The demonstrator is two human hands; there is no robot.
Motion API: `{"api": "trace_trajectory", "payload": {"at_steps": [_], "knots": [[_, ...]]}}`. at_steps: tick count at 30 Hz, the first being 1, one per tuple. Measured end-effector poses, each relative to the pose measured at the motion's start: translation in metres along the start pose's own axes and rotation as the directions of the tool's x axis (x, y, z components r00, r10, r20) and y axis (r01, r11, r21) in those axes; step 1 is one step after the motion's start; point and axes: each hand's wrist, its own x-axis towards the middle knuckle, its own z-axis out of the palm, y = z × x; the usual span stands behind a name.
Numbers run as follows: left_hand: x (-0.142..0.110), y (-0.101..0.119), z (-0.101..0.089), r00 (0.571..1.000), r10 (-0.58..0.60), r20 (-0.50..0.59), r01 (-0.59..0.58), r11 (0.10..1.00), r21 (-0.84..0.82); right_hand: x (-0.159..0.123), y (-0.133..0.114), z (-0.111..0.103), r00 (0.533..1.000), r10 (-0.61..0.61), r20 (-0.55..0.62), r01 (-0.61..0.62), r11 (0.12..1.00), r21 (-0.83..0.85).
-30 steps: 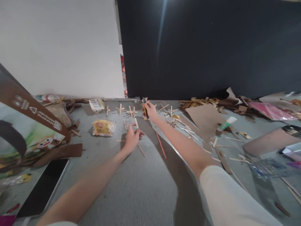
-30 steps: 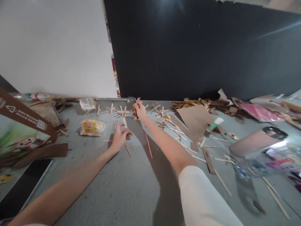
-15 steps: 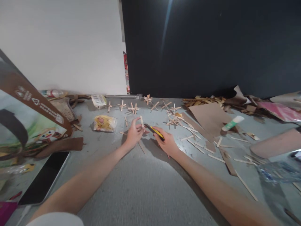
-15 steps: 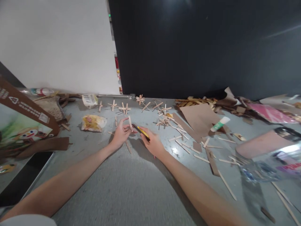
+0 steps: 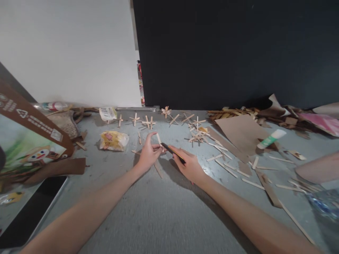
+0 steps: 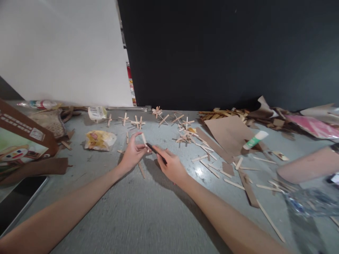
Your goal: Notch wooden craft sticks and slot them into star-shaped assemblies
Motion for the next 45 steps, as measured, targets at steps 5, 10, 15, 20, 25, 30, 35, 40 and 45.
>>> {"api": "trace_trajectory", "payload": {"at_steps": [5,10,15,20,25,30,35,40,45], "knots": [[-0.001,0.004,0.000,1.000,-0.018,0.008,0.018,1.000,0.007,0.000,0.000,0.000,1.000,0.002,-0.011,-0.002,1.000,-0.008],[-0.001,0.003,-0.001,1.000,0.000,0.026,-0.001,1.000,0.031,0.000,-0.001,-0.001,1.000,0.007,-0.001,-0.007,1.000,-0.012],[0.001,-0.002,-0.002,0.999,0.002,0.035,-0.004,0.998,0.060,-0.001,0.000,0.001,1.000,0.006,-0.005,-0.006,1.000,-0.024],[0.002,-0.006,-0.003,0.998,0.004,0.061,-0.011,0.993,0.115,-0.004,0.001,0.005,0.999,0.043,0.018,-0.042,0.997,-0.070],[0.003,-0.006,-0.002,0.998,-0.005,0.058,0.000,0.995,0.098,-0.002,-0.009,0.002,0.994,0.101,0.037,-0.098,0.992,-0.077],[0.004,-0.007,-0.003,0.992,-0.075,0.102,0.074,0.997,0.017,0.003,-0.024,0.001,0.982,0.182,0.047,-0.180,0.982,-0.053],[0.005,-0.008,-0.003,0.984,-0.044,0.170,0.048,0.999,-0.020,0.011,-0.035,-0.013,0.977,0.200,0.076,-0.193,0.977,-0.089],[0.003,-0.008,-0.002,0.976,-0.067,0.205,0.078,0.996,-0.049,0.028,-0.042,-0.032,0.957,0.238,0.163,-0.227,0.970,-0.086],[0.005,-0.008,-0.005,0.979,-0.093,0.180,0.115,0.987,-0.112,0.022,-0.046,-0.009,0.961,0.269,0.072,-0.259,0.958,-0.121]]}}
